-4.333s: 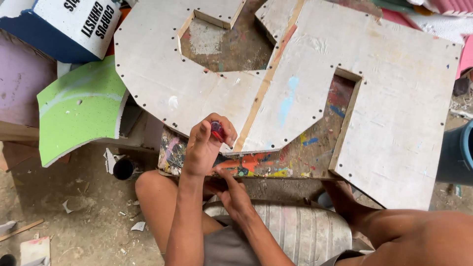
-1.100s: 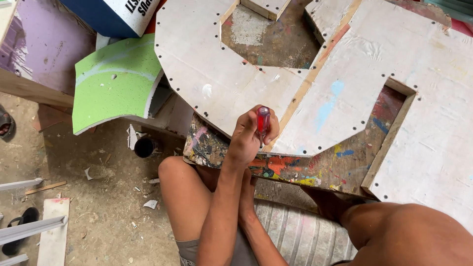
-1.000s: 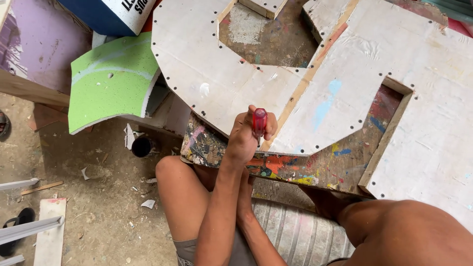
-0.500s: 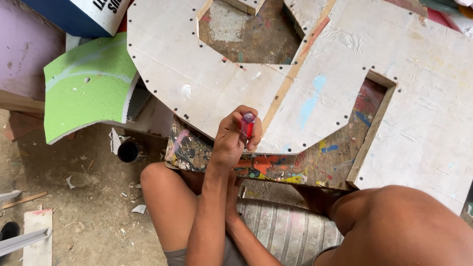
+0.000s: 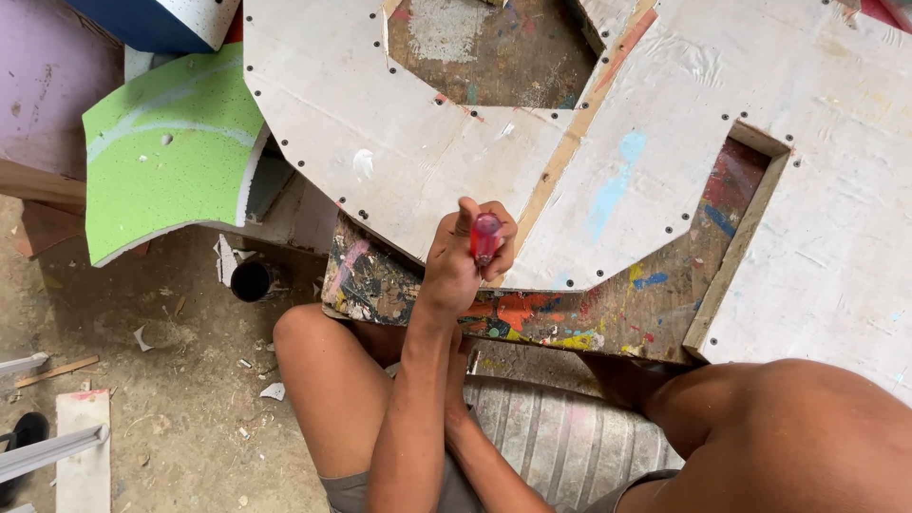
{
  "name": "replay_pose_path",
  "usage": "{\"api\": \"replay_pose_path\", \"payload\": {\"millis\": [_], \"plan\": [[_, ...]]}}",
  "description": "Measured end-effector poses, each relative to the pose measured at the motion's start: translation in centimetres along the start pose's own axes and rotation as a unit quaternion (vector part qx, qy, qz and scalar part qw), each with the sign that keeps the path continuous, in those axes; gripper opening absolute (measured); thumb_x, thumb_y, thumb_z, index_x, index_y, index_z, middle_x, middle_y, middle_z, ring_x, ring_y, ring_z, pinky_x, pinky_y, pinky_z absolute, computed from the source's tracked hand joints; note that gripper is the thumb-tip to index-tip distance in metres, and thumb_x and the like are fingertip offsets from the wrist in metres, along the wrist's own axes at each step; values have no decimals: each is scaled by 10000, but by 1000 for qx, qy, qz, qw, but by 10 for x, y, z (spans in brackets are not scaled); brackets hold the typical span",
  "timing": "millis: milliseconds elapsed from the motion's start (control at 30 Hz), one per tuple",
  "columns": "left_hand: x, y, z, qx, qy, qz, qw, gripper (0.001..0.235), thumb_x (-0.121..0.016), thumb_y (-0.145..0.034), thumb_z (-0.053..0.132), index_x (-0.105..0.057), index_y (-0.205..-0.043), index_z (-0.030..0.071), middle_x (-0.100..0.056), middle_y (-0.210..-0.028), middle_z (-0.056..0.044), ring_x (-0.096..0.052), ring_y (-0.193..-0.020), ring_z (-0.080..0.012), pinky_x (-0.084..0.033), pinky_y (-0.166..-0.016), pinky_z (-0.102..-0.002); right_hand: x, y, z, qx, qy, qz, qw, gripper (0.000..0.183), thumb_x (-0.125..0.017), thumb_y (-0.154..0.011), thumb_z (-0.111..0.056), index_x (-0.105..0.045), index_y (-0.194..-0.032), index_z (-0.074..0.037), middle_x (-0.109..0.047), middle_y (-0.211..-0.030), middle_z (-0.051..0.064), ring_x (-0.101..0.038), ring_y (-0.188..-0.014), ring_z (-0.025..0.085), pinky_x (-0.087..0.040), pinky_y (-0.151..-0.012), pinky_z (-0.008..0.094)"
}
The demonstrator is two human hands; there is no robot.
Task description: A person uses a small screwdriver to poke holes into a large, white-painted wooden sign in a workshop environment.
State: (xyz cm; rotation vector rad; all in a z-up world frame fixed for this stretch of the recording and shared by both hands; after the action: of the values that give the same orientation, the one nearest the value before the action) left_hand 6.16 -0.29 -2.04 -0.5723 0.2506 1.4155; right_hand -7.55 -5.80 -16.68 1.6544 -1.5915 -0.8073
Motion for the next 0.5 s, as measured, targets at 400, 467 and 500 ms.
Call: {"api": "replay_pose_path", "payload": {"millis": [400, 467, 500], "plan": [[-10, -6, 28, 0, -13, -31, 999, 681, -378, -954, 752, -485, -664, 145, -386, -544, 12, -291, -496, -78, -252, -493, -215, -4, 30, -18, -21, 78, 18, 997, 509, -362, -1015, -595, -652, -1062, -180, -694, -877, 126, -630, -709, 270, -415, -607, 425], [-16, -1, 41, 27, -47, -27, 998, 682, -484, -903, 781, -493, -637, 152, -380, -586, 39, -279, -526, -61, -213, -526, -236, 6, 44, -24, -25, 81, 11, 996, 515, -358, -1016, -595, -663, -1050, -182, -699, -864, 122, -632, -696, 266, -412, -599, 423], [-15, 2, 41, 24, -54, -33, 998, 668, -480, -911, 786, -505, -662, 167, -405, -608, 48, -305, -546, -61, -227, -537, -237, 13, 49, -31, -15, 146, -46, 988, 555, -377, -992, -678, -521, -763, -194, -526, -652, 45, -463, -550, 203, -344, -556, 380]]}}
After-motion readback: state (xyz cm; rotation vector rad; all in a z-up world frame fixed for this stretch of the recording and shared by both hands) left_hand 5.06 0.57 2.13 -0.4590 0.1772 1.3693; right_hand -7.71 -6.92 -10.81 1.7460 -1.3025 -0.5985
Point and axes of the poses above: each hand's wrist, its own y-axis away from the middle knuckle, its own x-axis out of the back of the hand, z = x × y, the point moved 6 cm from there along -y, towards the middle knuckle
